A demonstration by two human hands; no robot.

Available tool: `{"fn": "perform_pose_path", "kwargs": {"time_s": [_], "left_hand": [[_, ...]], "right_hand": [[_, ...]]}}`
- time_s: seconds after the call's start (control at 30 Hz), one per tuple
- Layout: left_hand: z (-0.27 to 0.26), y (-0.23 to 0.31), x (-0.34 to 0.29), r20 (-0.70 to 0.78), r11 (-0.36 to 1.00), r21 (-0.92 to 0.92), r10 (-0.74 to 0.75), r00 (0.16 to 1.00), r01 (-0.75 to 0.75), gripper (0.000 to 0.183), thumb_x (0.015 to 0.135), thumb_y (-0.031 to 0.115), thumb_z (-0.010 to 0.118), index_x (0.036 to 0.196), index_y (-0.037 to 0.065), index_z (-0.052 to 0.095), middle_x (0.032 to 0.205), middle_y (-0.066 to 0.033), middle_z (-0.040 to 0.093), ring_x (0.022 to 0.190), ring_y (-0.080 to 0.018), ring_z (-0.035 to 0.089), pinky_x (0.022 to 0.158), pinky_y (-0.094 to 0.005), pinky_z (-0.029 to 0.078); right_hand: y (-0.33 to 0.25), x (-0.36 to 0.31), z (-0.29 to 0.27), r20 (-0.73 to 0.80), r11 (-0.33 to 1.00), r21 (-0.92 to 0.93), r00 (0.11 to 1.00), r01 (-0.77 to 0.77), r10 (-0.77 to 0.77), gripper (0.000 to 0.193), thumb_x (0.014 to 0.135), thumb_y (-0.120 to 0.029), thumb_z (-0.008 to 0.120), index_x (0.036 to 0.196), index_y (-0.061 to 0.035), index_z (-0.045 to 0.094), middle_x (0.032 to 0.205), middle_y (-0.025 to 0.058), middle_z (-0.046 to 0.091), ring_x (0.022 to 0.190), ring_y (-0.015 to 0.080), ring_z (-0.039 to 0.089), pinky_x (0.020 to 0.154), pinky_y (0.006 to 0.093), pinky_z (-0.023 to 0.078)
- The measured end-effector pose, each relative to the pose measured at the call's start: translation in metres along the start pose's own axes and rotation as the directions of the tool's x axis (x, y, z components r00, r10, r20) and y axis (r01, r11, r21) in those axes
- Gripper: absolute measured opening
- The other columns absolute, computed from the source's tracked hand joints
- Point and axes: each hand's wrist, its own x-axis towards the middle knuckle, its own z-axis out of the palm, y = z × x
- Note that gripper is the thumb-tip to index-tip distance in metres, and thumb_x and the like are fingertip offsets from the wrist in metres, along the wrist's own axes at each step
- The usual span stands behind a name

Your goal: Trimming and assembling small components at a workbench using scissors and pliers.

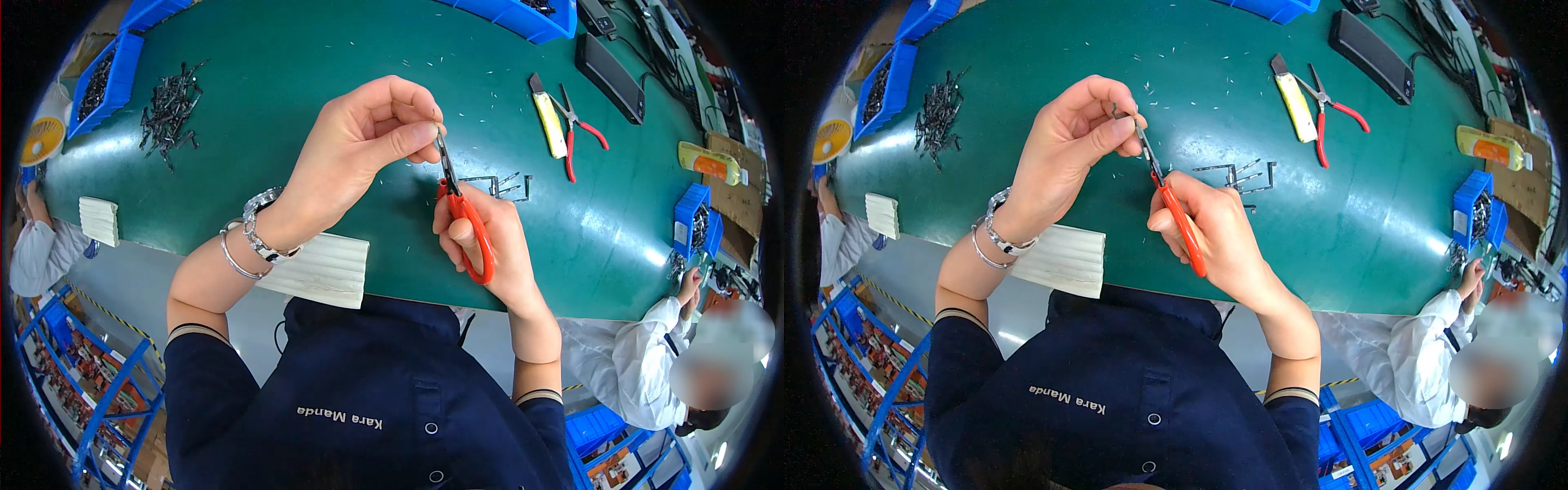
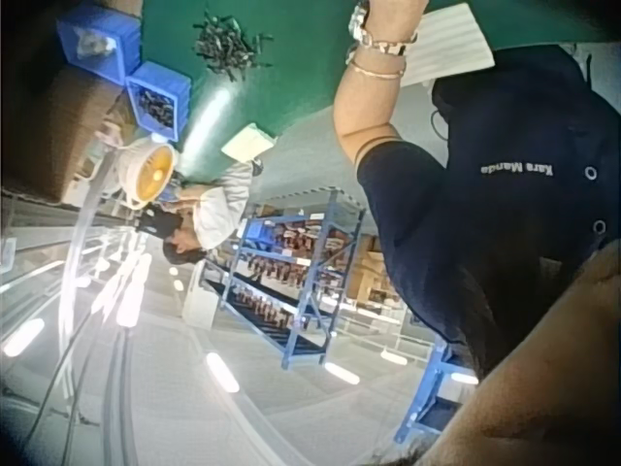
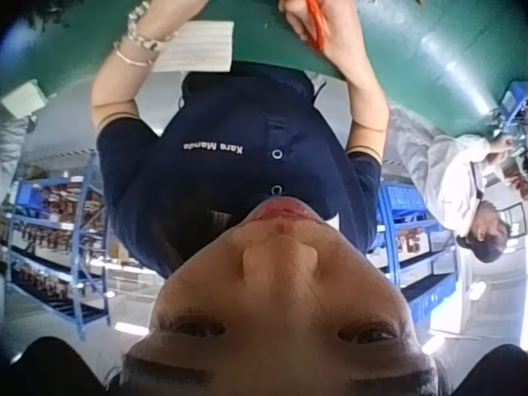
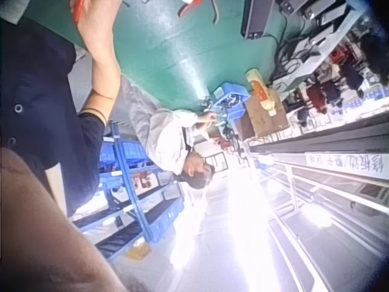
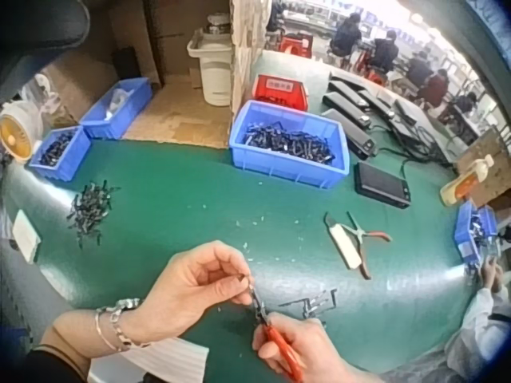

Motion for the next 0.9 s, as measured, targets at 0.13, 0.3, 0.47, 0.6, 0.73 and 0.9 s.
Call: {"fn": "perform_pose_path", "kwargs": {"time_s": [0.13,0.3,0.47,0.6,0.73,0.9], "left_hand": [[-0.003,0.0,0.002,-0.019,0.999,0.035,0.035,0.999,-0.035,0.01,0.095,0.009,0.06,0.104,0.005,0.058,0.096,-0.0033,0.062,0.083,-0.0087,0.06,0.077,-0.0225,0.05],[-0.028,0.014,-0.002,-0.116,0.966,0.249,0.103,0.988,-0.072,0.018,0.092,0.011,0.064,0.107,0.002,0.062,0.097,-0.0022,0.065,0.084,-0.0097,0.062,0.078,-0.0238,0.051],[-0.101,0.021,-0.043,-0.364,0.596,0.799,0.379,0.851,0.076,0.014,0.093,0.012,0.063,0.104,0.005,0.067,0.098,-0.0016,0.066,0.085,-0.0092,0.06,0.076,-0.022,0.047],[-0.104,0.029,-0.054,-0.133,-0.003,0.985,0.611,0.781,0.171,0.016,0.093,0.017,0.06,0.105,0.008,0.068,0.105,-0.0077,0.065,0.101,-0.0237,0.059,0.088,-0.0343,0.045],[-0.045,0.029,-0.031,0.034,0.012,0.999,0.44,0.898,-0.043,0.016,0.09,0.015,0.063,0.103,0.007,0.068,0.107,-0.0105,0.064,0.104,-0.026,0.059,0.089,-0.0358,0.045],[0.038,-0.01,0.014,0.446,0.074,0.878,0.23,0.865,-0.473,0.022,0.077,0.014,0.072,0.097,0.009,0.063,0.093,-0.0071,0.06,0.092,-0.0259,0.058,0.078,-0.0358,0.05]], "right_hand": [[0.0,-0.001,-0.003,-0.103,0.996,0.067,0.993,0.059,-0.052,0.032,0.096,-0.031,0.058,0.082,-0.0022,0.055,0.054,0.0007,0.049,0.047,0.0078,0.046,0.045,0.0233,0.036],[0.01,0.001,-0.032,-0.449,0.926,0.168,0.862,0.339,-0.234,0.056,0.101,-0.051,0.04,0.088,0.0005,0.057,0.057,0.0018,0.048,0.049,0.0077,0.042,0.049,0.0217,0.033],[-0.003,-0.003,-0.048,-0.644,0.895,0.1,0.714,0.435,-0.275,0.068,0.096,-0.066,0.028,0.081,-0.0043,0.052,0.05,-0.0014,0.043,0.048,0.0053,0.036,0.045,0.0193,0.028],[-0.006,-0.01,-0.05,-0.654,0.882,0.094,0.696,0.461,-0.295,0.07,0.094,-0.069,0.026,0.079,-0.0043,0.051,0.049,-0.0021,0.042,0.046,0.0048,0.035,0.043,0.0184,0.026],[-0.003,-0.011,-0.051,-0.612,0.856,0.145,0.724,0.497,-0.317,0.064,0.097,-0.061,0.032,0.084,-0.0029,0.054,0.053,0.0,0.046,0.046,0.0063,0.038,0.045,0.0201,0.03],[0.004,-0.009,-0.048,-0.588,0.867,0.168,0.754,0.468,-0.293,0.056,0.1,-0.053,0.04,0.089,-0.0013,0.057,0.058,0.0022,0.05,0.049,0.0069,0.045,0.045,0.0206,0.034]]}}
